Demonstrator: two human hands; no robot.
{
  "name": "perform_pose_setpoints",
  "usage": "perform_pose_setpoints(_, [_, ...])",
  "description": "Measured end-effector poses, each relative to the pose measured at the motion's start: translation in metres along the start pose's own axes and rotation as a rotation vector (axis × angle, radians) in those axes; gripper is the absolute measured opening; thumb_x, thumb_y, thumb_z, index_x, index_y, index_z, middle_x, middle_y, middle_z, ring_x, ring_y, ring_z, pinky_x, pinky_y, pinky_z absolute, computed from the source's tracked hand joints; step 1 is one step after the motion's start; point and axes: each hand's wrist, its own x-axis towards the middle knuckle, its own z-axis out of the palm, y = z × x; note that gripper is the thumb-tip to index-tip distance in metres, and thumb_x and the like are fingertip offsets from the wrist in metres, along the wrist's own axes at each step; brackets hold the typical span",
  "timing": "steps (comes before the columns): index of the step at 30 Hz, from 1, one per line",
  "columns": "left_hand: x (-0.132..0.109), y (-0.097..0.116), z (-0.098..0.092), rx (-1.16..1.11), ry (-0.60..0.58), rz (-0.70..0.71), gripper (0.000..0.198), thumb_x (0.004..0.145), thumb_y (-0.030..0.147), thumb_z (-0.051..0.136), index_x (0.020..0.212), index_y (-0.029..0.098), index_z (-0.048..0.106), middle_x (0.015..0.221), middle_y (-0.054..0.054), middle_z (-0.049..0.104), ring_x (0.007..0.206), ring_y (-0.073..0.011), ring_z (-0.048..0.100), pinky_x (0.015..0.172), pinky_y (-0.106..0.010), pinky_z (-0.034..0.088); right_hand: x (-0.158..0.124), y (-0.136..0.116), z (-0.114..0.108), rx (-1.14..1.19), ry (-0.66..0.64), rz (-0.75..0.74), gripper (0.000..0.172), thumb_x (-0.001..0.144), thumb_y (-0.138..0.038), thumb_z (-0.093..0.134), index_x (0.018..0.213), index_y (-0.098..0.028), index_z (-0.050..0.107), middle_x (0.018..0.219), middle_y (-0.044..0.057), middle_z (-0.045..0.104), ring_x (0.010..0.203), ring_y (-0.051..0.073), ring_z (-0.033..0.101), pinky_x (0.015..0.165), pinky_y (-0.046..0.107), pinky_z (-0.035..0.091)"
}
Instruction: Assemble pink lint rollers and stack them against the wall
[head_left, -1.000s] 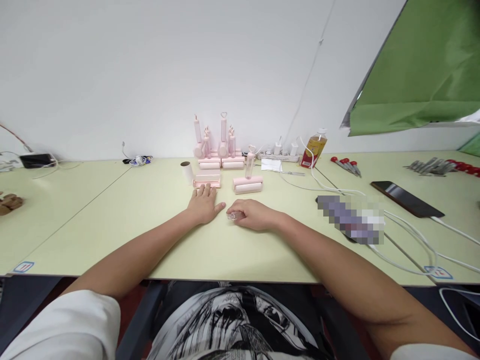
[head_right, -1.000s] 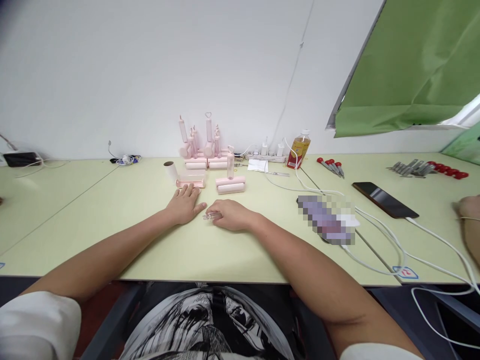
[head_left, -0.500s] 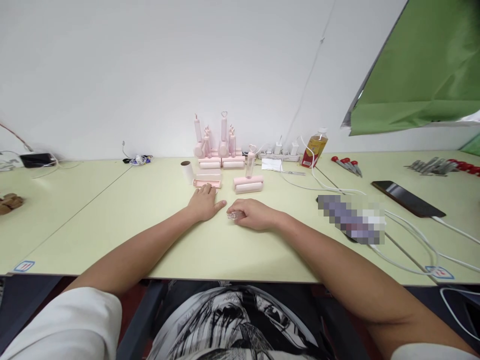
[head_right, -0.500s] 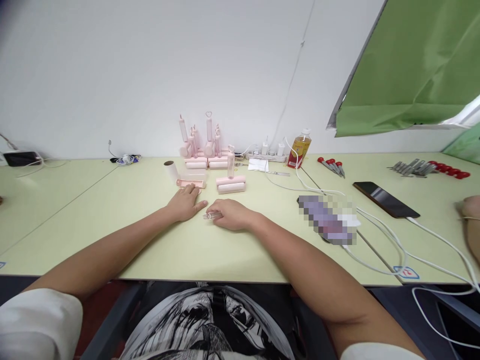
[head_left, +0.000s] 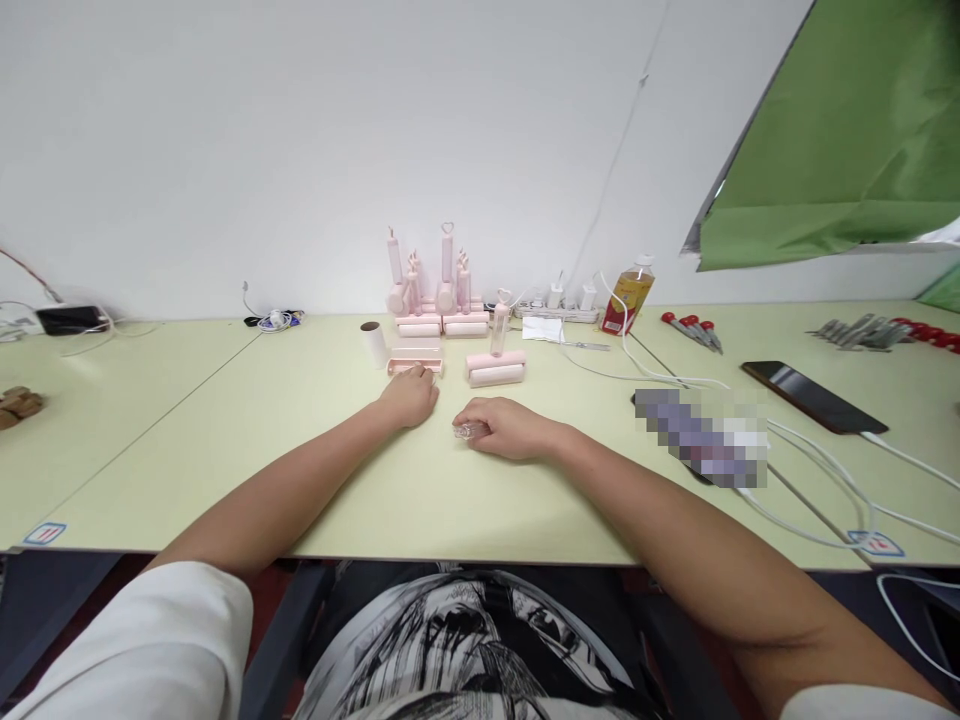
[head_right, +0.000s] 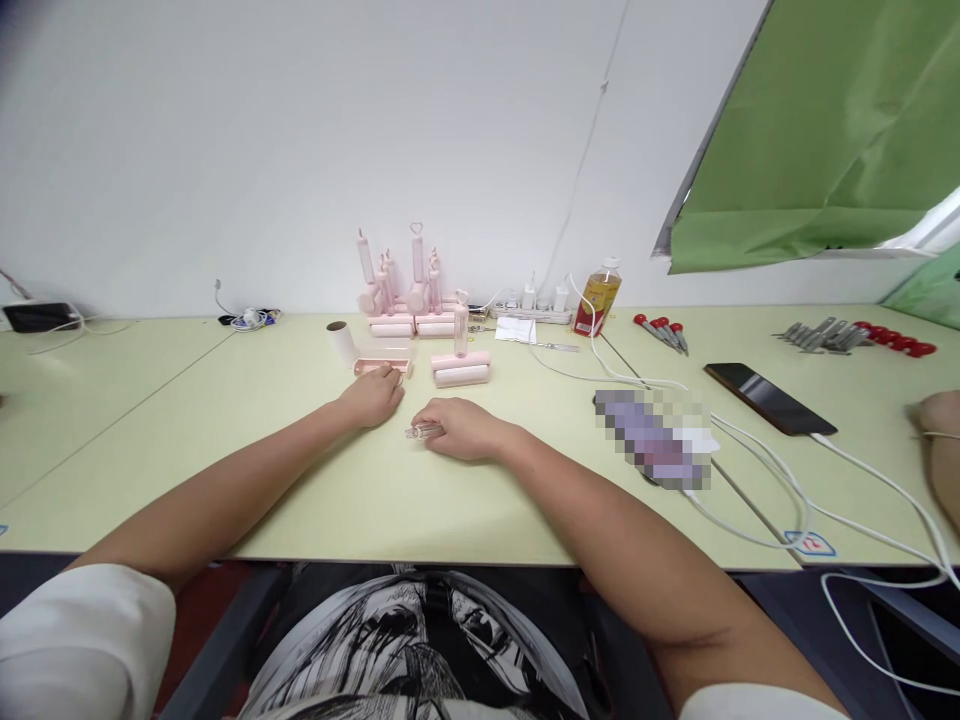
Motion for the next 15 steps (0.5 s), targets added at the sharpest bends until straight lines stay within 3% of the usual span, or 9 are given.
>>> perform_pose_setpoints(7, [0.012, -0.011, -0.004, 0.054, 0.008, 0.028, 0.037, 0.097, 0.027, 0.032, 0.1, 0.015, 0.066, 0.11, -0.015, 0.066, 0.102, -0.028, 0.062, 0.087, -0.039, 0.045, 0.0, 0.001, 0.001, 0.006, 0.001, 0.013, 0.039, 0.075, -0.012, 0.059, 0.113, -0.018, 0.069, 0.113, 0.008, 0.068, 0.101, 0.024, 0.063, 0.087, 0.034, 0.047])
perform_pose_setpoints(15, [0.014, -0.015, -0.005, 0.079, 0.071, 0.031, 0.045, 0.099, 0.035, 0.029, 0.094, 0.016, 0.07, 0.1, -0.013, 0.068, 0.094, -0.0266, 0.064, 0.08, -0.036, 0.045, 0.001, 0.0, 0.0, 0.011, 0.006, 0.005, 0.037, 0.076, -0.012, 0.059, 0.111, -0.018, 0.07, 0.113, 0.008, 0.068, 0.101, 0.024, 0.063, 0.086, 0.033, 0.047])
